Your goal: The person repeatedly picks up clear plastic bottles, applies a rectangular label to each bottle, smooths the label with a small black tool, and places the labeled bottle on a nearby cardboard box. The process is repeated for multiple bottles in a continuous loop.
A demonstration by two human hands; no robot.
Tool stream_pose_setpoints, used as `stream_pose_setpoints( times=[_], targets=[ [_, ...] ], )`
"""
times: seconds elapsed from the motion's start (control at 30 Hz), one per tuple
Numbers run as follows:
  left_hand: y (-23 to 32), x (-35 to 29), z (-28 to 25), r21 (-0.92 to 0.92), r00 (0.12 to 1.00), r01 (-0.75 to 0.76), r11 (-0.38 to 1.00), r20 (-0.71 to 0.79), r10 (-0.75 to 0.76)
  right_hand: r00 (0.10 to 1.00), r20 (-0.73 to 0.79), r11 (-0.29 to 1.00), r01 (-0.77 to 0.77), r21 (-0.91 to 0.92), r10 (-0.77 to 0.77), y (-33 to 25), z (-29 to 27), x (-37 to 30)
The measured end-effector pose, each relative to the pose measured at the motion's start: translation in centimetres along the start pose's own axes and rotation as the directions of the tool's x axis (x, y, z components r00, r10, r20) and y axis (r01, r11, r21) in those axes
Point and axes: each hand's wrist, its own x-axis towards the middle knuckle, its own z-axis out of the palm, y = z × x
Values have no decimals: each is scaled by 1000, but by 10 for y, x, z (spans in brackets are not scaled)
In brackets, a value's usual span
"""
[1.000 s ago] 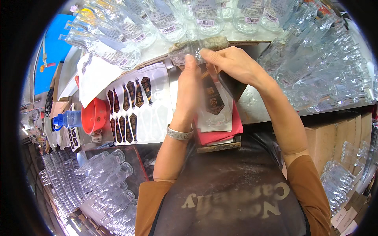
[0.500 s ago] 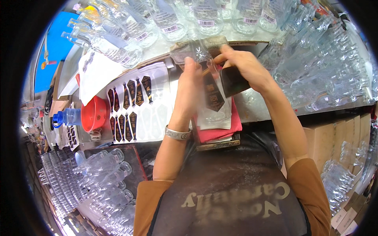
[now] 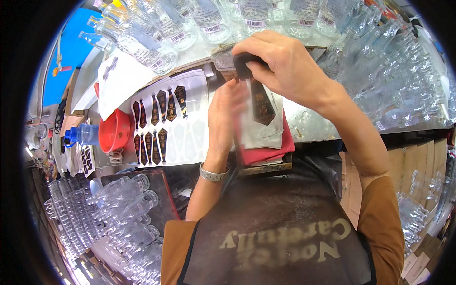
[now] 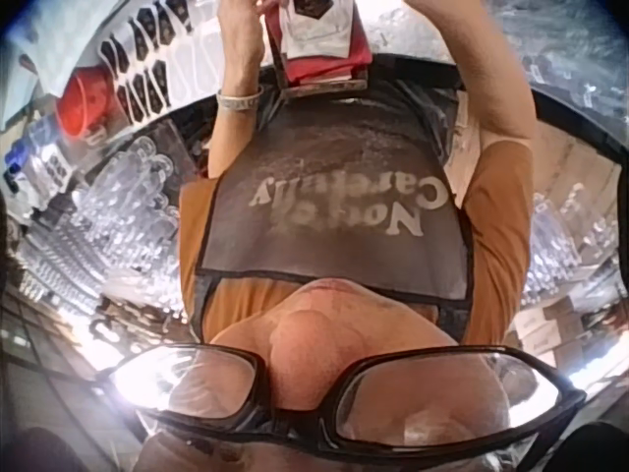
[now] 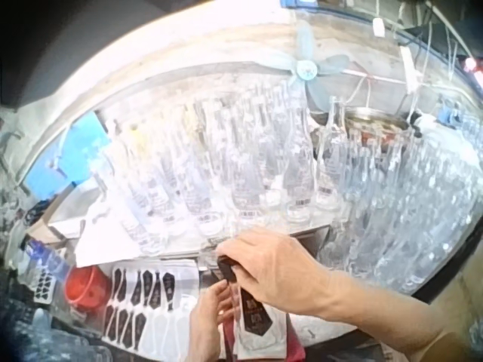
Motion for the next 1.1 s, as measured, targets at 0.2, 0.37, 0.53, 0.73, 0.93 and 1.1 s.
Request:
stream_pose_setpoints(
  times=[0.2,0.37,0.53,0.73,0.93,1.1],
  targets=[
    [-5,-8,-17,44,995,-95,994,-9,96,973,205,995,102,22,-104,-50,-2,-49],
    [-4,-12,-12,186,992,-129,974,25,127,992,98,995,-83,60,77,-12,-4,-30],
    [-4,-29,-18,252,953,-281,926,186,239,999,-48,982,22,190,-13,-2,-4,-47],
    [-8,-56,-11,611,842,-536,582,433,321,980,113,944,-190,270,165,-10,-18,-49],
    [-19,-49,14,669,810,-560,489,317,494,998,-56,942,-14,337,34,-12,-9,-77],
    [-28,-46,4,423,873,-485,765,275,402,795,343,598,-604,526,501,-54,-35,-129]
  ],
)
